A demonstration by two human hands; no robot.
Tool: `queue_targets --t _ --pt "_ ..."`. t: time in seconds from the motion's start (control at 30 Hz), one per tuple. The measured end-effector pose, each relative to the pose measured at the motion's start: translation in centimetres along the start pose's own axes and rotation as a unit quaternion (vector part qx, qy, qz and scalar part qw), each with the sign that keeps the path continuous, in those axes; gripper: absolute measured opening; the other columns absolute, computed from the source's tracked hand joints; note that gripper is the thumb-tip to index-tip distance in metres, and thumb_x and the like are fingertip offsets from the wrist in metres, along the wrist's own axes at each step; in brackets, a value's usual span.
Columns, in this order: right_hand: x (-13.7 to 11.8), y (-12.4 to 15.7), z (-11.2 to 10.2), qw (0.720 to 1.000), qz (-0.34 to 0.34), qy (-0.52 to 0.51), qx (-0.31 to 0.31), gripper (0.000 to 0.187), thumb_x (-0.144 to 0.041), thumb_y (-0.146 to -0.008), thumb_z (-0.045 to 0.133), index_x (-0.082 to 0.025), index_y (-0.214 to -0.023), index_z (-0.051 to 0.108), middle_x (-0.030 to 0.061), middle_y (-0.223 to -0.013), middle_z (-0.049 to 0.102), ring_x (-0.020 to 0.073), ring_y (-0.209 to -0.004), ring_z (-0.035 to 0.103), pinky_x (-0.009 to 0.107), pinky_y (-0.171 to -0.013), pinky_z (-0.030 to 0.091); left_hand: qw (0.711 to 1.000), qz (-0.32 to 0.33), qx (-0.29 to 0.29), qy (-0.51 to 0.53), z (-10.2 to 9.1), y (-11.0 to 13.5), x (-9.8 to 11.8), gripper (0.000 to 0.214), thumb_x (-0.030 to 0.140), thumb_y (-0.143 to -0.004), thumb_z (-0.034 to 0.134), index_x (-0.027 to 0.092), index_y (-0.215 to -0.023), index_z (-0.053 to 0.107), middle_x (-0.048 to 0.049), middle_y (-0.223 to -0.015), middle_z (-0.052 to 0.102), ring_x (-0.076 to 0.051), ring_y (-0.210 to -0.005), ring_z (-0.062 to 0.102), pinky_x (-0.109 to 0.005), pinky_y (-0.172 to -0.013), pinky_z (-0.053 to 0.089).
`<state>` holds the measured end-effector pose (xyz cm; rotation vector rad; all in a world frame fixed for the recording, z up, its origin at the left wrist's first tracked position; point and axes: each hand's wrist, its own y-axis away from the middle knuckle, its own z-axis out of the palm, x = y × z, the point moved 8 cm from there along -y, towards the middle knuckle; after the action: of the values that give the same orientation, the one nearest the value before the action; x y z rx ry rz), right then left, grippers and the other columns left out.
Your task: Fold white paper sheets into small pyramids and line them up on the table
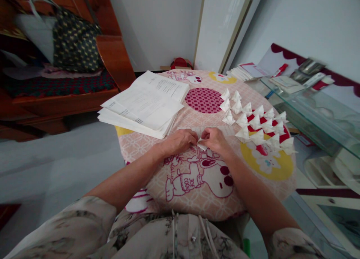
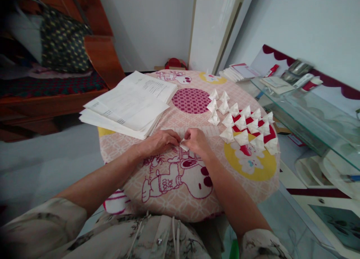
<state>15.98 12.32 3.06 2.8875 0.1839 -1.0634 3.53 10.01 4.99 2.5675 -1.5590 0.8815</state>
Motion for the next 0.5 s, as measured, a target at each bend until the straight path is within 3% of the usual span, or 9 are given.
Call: queue_targets --t 0.17,0.5 --pt "-1.1 0.2 0.1 0.998 -0.002 0.052 0.017 0.018 -0.023 -0.066 0.078 -0.018 -0.066 0.061 0.0009 -0.067 0.063 0.0136 -0.063 0.054 0.026 -0.060 0.037 1.000 -0.010 0.002 0.007 0.1 0.0 -0.3 0.031 -0.003 -0.078 0.050 0.016 -0.080 0.075 -0.0059 -0.098 0.074 -0.016 -0.091 0.068 -0.026 -0.083 0.052" --pt "0.1 0.1 -0.3 1.000 0.012 -0.007 0.005 0.014 -0.003 -0.062 0.064 -0.017 -0.065 0.063 -0.0014 -0.063 0.062 0.0126 -0.062 0.056 0.024 -0.059 0.040 1.000 -0.025 -0.007 0.000 0.0 -0.1 0.0 0.028 0.001 -0.080 0.051 0.016 -0.079 0.074 -0.0060 -0.096 0.074 -0.016 -0.089 0.067 -0.025 -0.079 0.050"
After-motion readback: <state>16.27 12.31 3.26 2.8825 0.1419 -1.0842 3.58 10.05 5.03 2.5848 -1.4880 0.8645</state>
